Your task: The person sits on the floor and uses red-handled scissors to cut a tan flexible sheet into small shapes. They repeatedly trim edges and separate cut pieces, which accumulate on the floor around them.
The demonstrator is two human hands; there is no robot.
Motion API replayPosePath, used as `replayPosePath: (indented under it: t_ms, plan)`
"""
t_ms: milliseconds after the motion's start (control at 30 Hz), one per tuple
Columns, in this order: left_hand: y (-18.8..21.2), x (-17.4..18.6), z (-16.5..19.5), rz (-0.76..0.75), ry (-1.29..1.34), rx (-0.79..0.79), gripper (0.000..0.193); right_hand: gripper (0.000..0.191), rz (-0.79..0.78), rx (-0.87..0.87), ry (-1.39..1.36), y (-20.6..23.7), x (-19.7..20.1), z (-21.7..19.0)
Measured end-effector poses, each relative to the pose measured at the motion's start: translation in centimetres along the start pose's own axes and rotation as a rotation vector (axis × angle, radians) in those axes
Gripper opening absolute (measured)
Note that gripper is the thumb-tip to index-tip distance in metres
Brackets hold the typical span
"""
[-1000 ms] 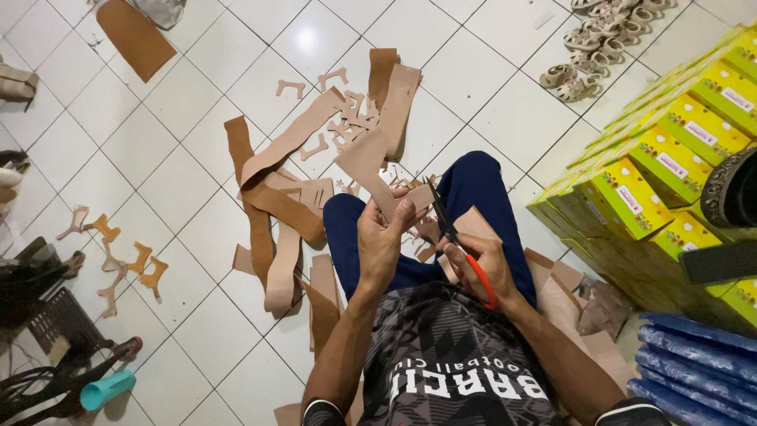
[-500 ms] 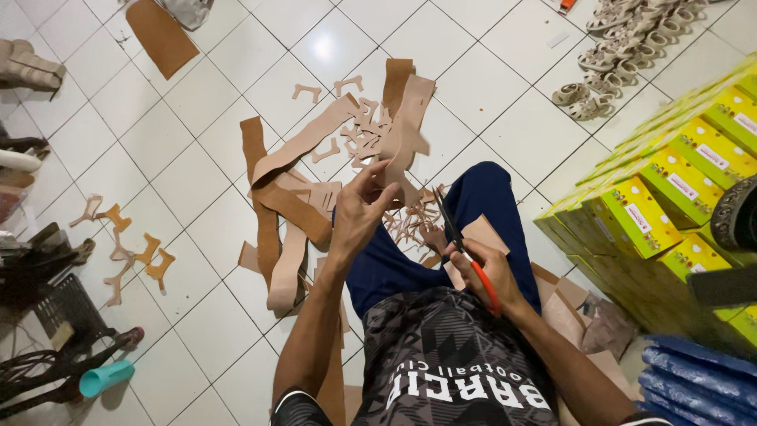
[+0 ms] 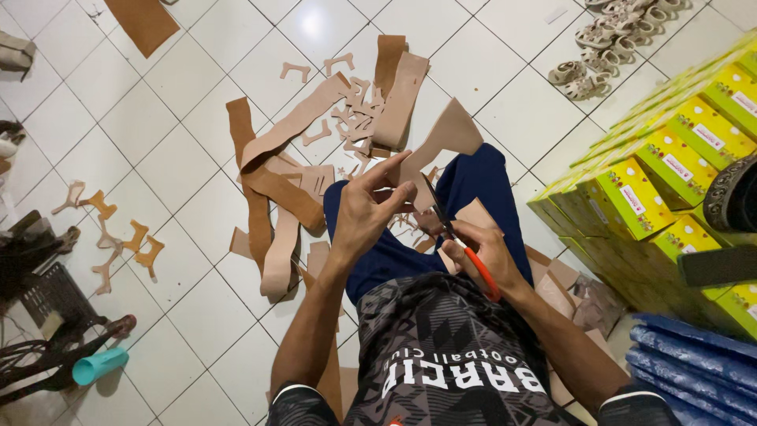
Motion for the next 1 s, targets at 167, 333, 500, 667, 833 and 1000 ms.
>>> replayPosePath:
  t_ms: [167, 333, 500, 667, 833, 1000]
  plan:
    - [0.0, -0.1, 0.1, -0.005, -0.015, 0.012, 0.047, 0.056, 0.040, 0.058, 0.012, 0.1, -0.1, 0.6]
    - [0.1, -0.2, -0.1, -0.024, -0.005, 0.038, 0.049, 0.045, 0.082, 0.023, 0.026, 0.6, -0.2, 0.9]
    - [-0.1, -0.2, -0.8, -0.018, 0.039, 0.059, 0.047, 0.042, 0.141, 0.047, 0.069, 0.8, -0.2, 0.4]
    - [-0.1, -0.3, -1.1, 0.086, 0.075, -0.018, 0.029, 0.031, 0.114, 0.066, 0.072, 0.9, 0.1, -0.6]
    - [1.3, -2.3, -1.7, 0.062, -0.075, -0.036, 0.026, 0.031, -0.027, -0.073, -0.151, 0.4, 0.1, -0.4]
    - [1.8, -2.8, -2.0, 0.070, -0.013, 0.009, 0.025, 0.033, -0.053, -0.053, -0.262, 0.7, 0.1, 0.2]
Point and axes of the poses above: each hand's wrist, its own y-axis away from the middle knuckle, its own x-axis out of the back of the hand, z = x × y, the point moved 1 cm from there along -y, towards the middle knuckle, and after that the axes turned 12 degrees about y, right-handed, at the moved point
